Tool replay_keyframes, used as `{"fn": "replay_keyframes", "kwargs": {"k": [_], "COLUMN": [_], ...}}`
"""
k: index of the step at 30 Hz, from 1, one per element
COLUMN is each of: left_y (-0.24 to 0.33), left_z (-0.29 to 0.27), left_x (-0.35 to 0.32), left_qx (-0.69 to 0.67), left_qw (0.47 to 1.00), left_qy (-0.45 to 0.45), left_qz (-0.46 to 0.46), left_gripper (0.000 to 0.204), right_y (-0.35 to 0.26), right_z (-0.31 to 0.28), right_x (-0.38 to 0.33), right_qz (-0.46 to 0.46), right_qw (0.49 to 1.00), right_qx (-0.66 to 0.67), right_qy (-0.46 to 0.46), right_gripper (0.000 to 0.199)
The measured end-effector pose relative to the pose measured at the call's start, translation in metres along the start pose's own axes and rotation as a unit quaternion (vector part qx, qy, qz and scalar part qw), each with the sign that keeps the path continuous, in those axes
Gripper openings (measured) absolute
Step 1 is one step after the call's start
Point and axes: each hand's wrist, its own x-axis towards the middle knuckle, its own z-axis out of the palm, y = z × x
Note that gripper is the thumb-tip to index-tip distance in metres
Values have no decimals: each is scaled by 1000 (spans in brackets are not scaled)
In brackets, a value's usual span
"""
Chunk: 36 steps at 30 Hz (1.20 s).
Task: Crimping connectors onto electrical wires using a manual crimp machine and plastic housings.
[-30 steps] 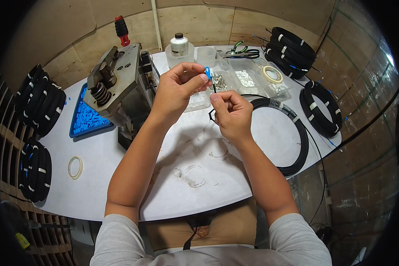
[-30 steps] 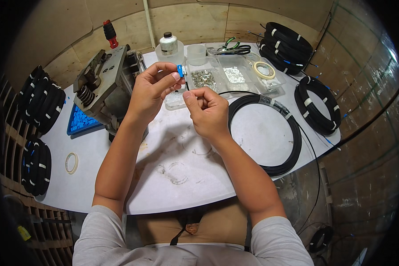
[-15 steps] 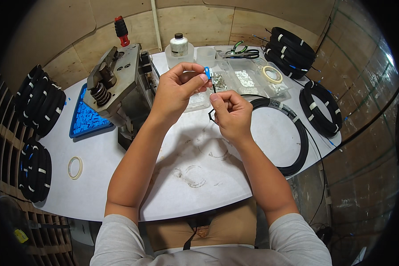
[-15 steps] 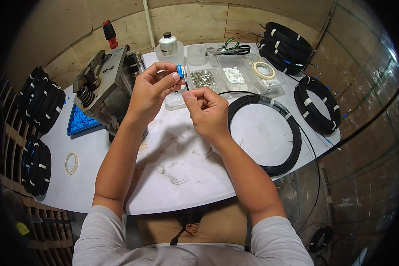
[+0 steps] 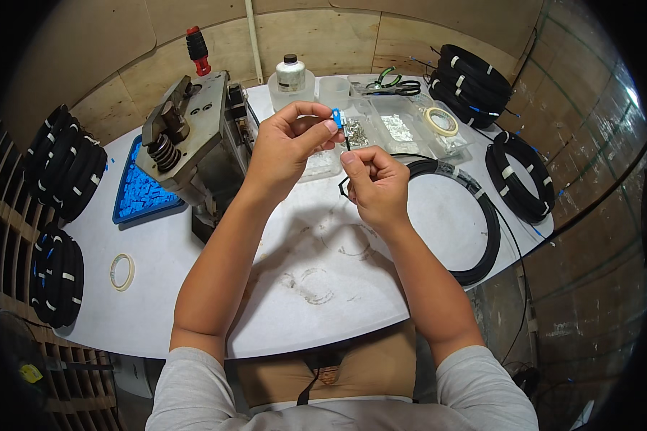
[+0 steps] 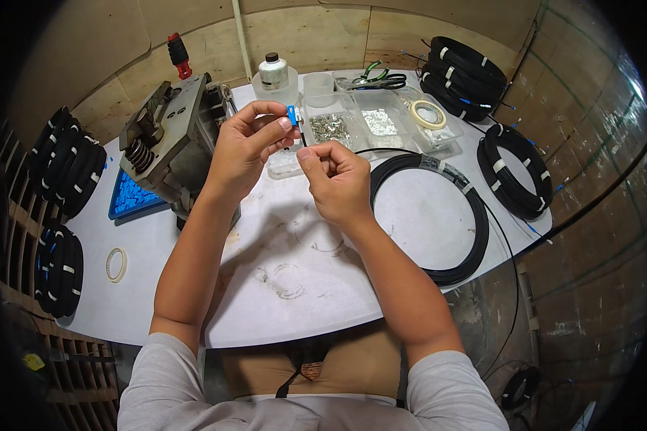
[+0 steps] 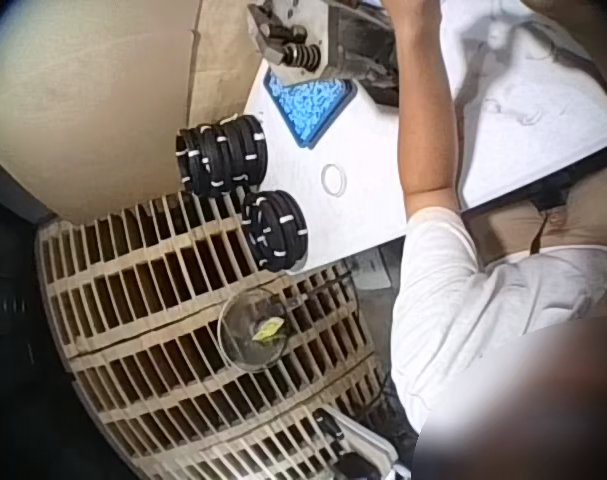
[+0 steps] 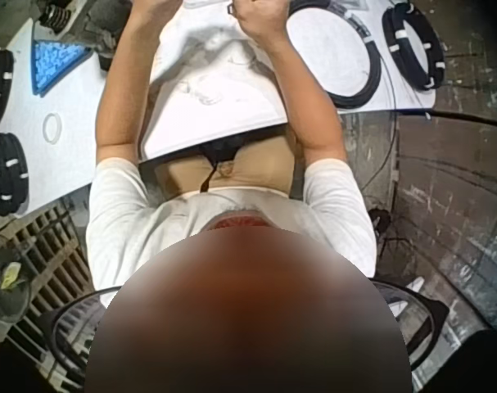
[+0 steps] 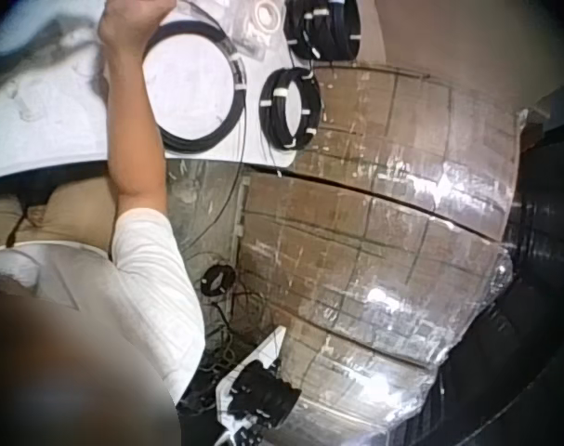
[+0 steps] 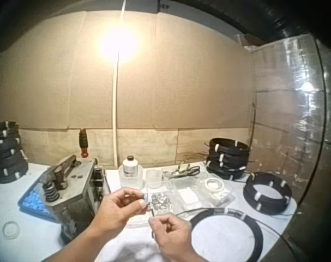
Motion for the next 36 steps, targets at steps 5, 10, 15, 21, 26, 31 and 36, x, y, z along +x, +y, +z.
{"fn": "replay_keyframes", "kwargs": {"k": [5, 10, 15, 21, 26, 31, 36], "left_y": [-1, -1, -2, -2, -2, -2, -2], "left_z": [-1, 0, -1, -1, -1, -2, 0], "left_x": [0, 0, 0, 0, 0, 0, 0], "left_qx": [5, 5, -5, -8, -20, -21, -17], "left_qw": [1000, 1000, 1000, 1000, 1000, 1000, 1000], "left_qy": [-2, 0, -5, -9, -16, -20, -14], "left_qz": [4, 3, 7, 9, 14, 11, 12], "left_gripper": [20, 18, 15, 15, 15, 15, 14], "right_y": [-2, -1, -4, -3, -4, -4, -3], "right_z": [1, 0, 2, 2, 4, 4, 3], "right_x": [0, 0, -1, -2, -3, -3, -3], "right_qz": [9, 6, 19, 23, 25, 21, 16], "right_qw": [1000, 1000, 1000, 999, 999, 1000, 1000], "right_qx": [2, 1, 16, 19, 16, 14, 4], "right_qy": [3, 1, 7, 14, 17, 15, 15], "right_gripper": [16, 16, 17, 17, 17, 17, 17]}}
